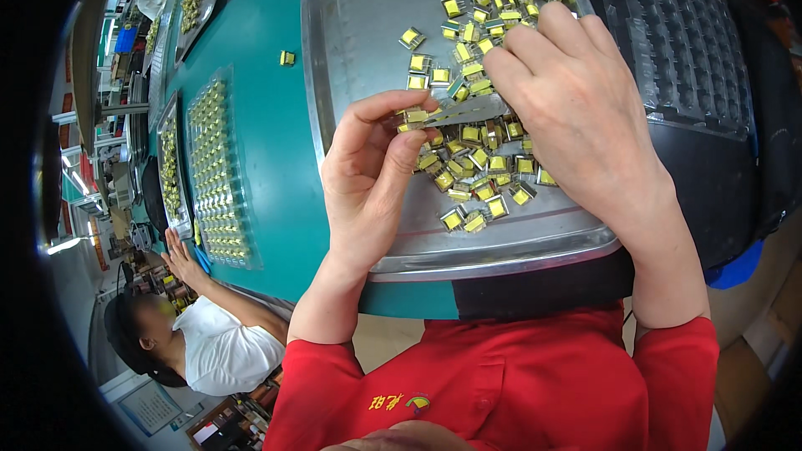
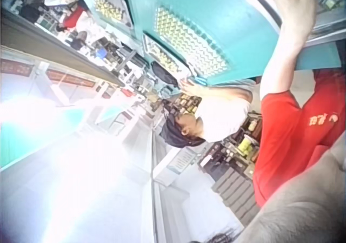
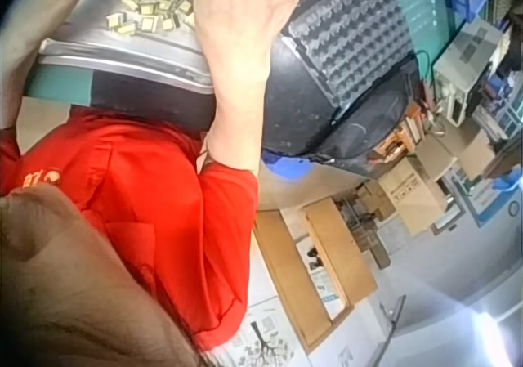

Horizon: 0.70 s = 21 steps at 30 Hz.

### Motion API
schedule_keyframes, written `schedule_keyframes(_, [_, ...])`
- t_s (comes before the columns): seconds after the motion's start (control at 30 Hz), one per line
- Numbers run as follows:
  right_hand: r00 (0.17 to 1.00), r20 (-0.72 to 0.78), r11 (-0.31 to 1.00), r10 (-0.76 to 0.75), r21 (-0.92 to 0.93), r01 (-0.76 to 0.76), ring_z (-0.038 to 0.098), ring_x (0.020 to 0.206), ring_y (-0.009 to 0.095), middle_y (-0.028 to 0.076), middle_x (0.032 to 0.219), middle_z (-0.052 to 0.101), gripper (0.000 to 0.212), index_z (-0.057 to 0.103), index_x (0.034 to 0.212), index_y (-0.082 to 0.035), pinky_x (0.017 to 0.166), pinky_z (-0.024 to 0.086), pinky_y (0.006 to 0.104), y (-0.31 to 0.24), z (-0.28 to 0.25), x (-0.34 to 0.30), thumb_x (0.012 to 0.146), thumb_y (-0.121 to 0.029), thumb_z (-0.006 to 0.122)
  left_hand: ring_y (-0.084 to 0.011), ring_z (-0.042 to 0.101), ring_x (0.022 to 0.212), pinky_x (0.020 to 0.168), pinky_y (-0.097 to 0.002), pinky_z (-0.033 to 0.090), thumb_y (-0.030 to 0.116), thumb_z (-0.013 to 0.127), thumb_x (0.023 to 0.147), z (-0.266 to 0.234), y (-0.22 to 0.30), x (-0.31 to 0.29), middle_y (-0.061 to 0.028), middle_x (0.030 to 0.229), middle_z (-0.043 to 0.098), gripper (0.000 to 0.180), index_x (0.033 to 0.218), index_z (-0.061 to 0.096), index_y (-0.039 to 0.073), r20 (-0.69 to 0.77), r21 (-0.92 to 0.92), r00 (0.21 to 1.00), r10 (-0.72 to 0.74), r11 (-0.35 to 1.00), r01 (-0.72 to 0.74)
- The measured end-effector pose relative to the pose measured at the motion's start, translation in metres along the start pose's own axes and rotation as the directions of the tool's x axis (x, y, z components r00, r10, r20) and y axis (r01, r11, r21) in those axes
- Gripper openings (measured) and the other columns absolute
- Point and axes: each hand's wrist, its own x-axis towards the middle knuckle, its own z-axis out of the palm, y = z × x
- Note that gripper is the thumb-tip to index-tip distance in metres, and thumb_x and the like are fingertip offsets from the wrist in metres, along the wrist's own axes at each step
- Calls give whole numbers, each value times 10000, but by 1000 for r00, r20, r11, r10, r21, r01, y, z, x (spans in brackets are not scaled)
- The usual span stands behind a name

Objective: Sorting and assembling small yellow electronic components into strips on a metal tray.

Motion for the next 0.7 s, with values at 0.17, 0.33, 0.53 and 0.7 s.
schedule_keyframes(0.17, [1000,19,1000,-9,-18,9,548,887,211,32,884,600,155,651,897,-54,780,440,338,-1,0,-1,746,-63,616,-138,579,1092,921,-268,484,-35,539,979,-1,-3,0,-112,1189,609,270,1249,532,-24,2,76,1000,18,997,-18])
schedule_keyframes(0.33, [999,-34,999,-22,-50,20,552,861,193,25,799,564,74,647,802,-74,778,450,324,-3,1,-1,744,-107,615,-133,579,1081,932,-267,465,-47,533,976,0,-4,0,-102,1185,610,265,1239,538,-14,1,117,999,52,992,-52])
schedule_keyframes(0.53, [1000,-10,998,-15,-64,14,556,851,191,24,781,570,56,644,787,-86,766,448,318,-6,1,-2,747,-112,615,-142,576,1089,936,-289,500,-57,496,984,0,-6,-2,-99,1188,589,253,1232,528,-15,9,125,999,45,991,-46])
schedule_keyframes(0.7, [1000,0,996,-22,-83,22,557,847,193,28,776,561,49,633,782,-76,765,448,317,-6,2,-1,749,-105,611,-143,575,1090,932,-306,533,-63,478,987,0,-8,-1,-102,1183,580,253,1232,522,-19,6,109,999,33,993,-33])
